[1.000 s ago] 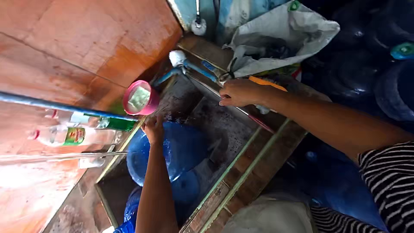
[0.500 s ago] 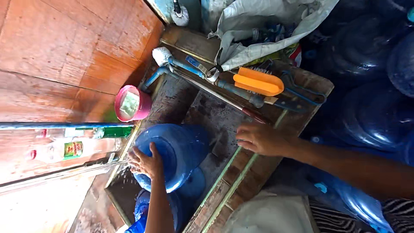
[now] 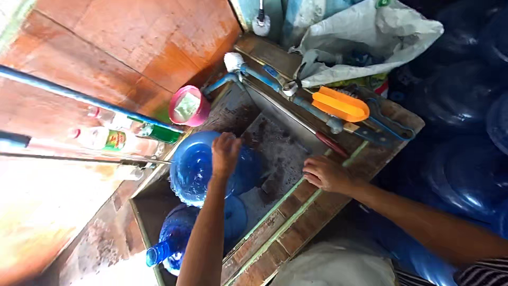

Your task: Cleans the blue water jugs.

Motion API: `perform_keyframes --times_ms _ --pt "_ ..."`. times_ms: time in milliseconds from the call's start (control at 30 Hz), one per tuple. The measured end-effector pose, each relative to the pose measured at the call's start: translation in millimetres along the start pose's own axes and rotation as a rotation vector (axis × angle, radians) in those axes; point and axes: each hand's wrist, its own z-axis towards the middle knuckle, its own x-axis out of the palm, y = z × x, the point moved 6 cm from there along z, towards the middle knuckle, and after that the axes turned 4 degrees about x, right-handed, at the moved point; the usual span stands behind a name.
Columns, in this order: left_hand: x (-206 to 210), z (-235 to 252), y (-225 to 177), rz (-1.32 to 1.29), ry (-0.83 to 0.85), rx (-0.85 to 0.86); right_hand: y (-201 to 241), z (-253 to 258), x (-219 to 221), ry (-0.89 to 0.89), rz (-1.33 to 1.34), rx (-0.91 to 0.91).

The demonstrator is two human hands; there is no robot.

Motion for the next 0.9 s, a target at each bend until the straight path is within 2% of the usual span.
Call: perform_keyframes --times_ms 67,100,200,267,367,433,533,600,633,667,733,800,833,867,900 --pt "11 -37 -6 0.243 -0.014 0.067 1 0 -1 -0.009 -0.031 -0.009" --pt "5 -57 1 0.323 -0.085 0.005 2 0 -1 -0.009 -0.043 -0.009" --pt "-41 -96 58 0.399 -0.284 -0.417 4 2 -2 -0.001 -0.07 0.009" --pt "-66 -93 93 0.336 -0.268 -0.678 6 2 0 0.008 -0.087 0.022" --pt "-78 -45 114 0.218 -0.171 -0.8 6 4 0 0.019 -0.11 0.037" --pt "-72 -8 107 0.168 -0.093 -0.718 5 3 0 0.016 -0.119 0.048" --pt "-48 27 57 0.138 -0.022 -0.367 2 3 0 -0.076 -0.123 0.004" --pt "-26 22 29 0.131 -0.097 -0.162 0 1 0 -0.097 -0.118 -0.009" --pt "-15 12 23 0.144 -0.117 -0.145 0 0 -1 -0.102 -0.119 -0.005" --pt "-8 -3 20 0.176 -0.091 -0.199 0 1 -1 -0.108 -0.12 0.001" --pt "2 -43 13 0.237 0.029 -0.269 3 2 -1 -0.115 -0.125 0.012" --pt "5 -88 10 0.272 0.077 -0.09 4 4 -1 -0.097 -0.137 0.014" --pt "2 -109 15 0.294 0.009 0.033 4 5 0 -0.078 -0.14 0.015" --pt "-5 -126 25 0.322 -0.092 0.081 3 7 1 -0.063 -0.149 0.018" --pt "-15 -139 40 0.334 -0.194 0.024 3 8 2 -0.05 -0.158 0.022"
